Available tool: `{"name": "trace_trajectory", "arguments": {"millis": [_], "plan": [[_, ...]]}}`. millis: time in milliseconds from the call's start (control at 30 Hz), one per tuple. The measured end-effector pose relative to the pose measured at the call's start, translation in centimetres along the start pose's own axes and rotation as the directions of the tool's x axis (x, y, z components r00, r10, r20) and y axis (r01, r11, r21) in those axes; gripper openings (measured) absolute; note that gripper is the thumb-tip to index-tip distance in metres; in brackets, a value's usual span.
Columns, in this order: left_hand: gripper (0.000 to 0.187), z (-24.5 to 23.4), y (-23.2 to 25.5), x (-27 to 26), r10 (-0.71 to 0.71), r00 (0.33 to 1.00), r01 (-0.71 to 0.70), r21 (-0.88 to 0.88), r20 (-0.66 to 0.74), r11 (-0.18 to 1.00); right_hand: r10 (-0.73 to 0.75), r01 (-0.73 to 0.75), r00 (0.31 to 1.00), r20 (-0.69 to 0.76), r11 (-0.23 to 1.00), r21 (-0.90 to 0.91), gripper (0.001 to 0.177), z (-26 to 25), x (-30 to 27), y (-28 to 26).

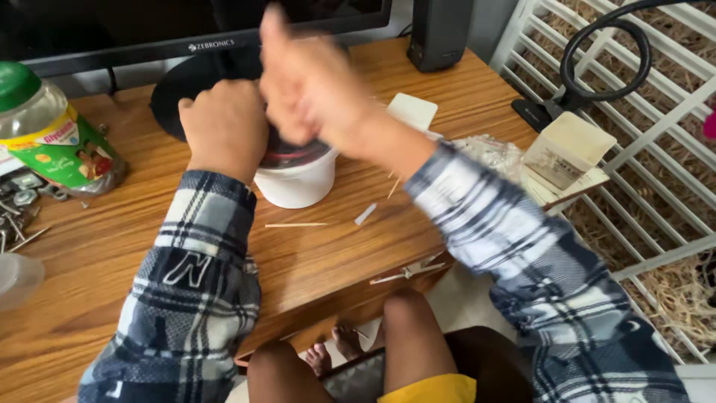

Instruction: The person coils a black USB cable and a red USB cable by hand, then places them into a white plastic container. They secure the container with a lid and arrange scattered wooden sticks and plastic pieces on the table.

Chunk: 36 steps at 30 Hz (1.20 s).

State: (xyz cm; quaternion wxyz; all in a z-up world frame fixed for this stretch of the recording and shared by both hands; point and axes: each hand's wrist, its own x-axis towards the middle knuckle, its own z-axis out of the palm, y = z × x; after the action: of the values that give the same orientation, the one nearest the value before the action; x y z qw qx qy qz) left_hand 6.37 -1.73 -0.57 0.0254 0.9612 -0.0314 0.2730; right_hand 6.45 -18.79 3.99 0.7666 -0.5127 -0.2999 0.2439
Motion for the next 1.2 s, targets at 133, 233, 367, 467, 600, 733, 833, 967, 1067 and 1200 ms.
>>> {"name": "trace_trajectory", "arguments": {"millis": [133,233,367,467,600,733,833,967,1067,1200], "plan": [[0.023,-0.7,1.4,-0.9,0.052,0.994,-0.039,0.133,-0.100,0.990,-0.022,0.024,0.993,0.114,1.000,-0.015,0.053,-3.9,-0.3,-3.9],[0.025,-0.1,1.5,-0.7,0.100,0.980,-0.059,0.226,-0.172,0.972,0.067,-0.055,0.984,0.163,0.995,-0.077,0.052,-4.1,-0.3,-2.4],[0.022,0.6,1.5,-0.9,0.160,0.959,-0.079,0.320,-0.235,0.944,0.152,-0.122,0.974,0.170,0.977,-0.177,0.052,-2.0,0.8,1.9],[0.022,0.1,0.9,-1.3,0.177,0.961,-0.127,0.229,-0.211,0.965,0.136,-0.099,0.978,0.160,0.970,-0.220,0.051,-1.1,2.2,2.7],[0.020,-0.5,0.2,-1.1,0.258,0.955,-0.219,0.235,-0.149,0.947,0.099,-0.065,0.988,0.119,0.964,-0.259,0.050,-3.4,2.4,0.8],[0.029,-1.3,-0.5,-1.0,0.319,0.939,-0.305,0.115,-0.128,0.945,0.083,-0.052,0.990,0.114,0.967,-0.249,0.050,-4.8,1.1,0.3],[0.038,-1.9,-0.8,-1.0,0.338,0.933,-0.340,0.008,-0.120,0.940,0.056,-0.034,0.990,0.127,0.985,-0.171,0.049,-4.7,-0.1,0.4],[0.034,-2.7,-0.8,-0.6,0.252,0.968,-0.251,-0.068,0.006,0.966,-0.055,0.056,0.983,0.177,0.998,0.000,0.049,-4.1,-0.7,-2.6],[0.034,-2.9,-0.7,-0.6,0.261,0.964,-0.266,-0.116,-0.054,0.957,-0.136,0.104,0.983,0.123,0.966,0.237,0.044,-3.7,-0.1,-4.9],[0.039,-3.1,-1.2,-0.5,0.380,0.915,-0.400,-0.198,-0.134,0.895,-0.003,0.006,0.984,0.178,1.000,-0.020,0.045,-4.6,0.8,-2.1]]}}
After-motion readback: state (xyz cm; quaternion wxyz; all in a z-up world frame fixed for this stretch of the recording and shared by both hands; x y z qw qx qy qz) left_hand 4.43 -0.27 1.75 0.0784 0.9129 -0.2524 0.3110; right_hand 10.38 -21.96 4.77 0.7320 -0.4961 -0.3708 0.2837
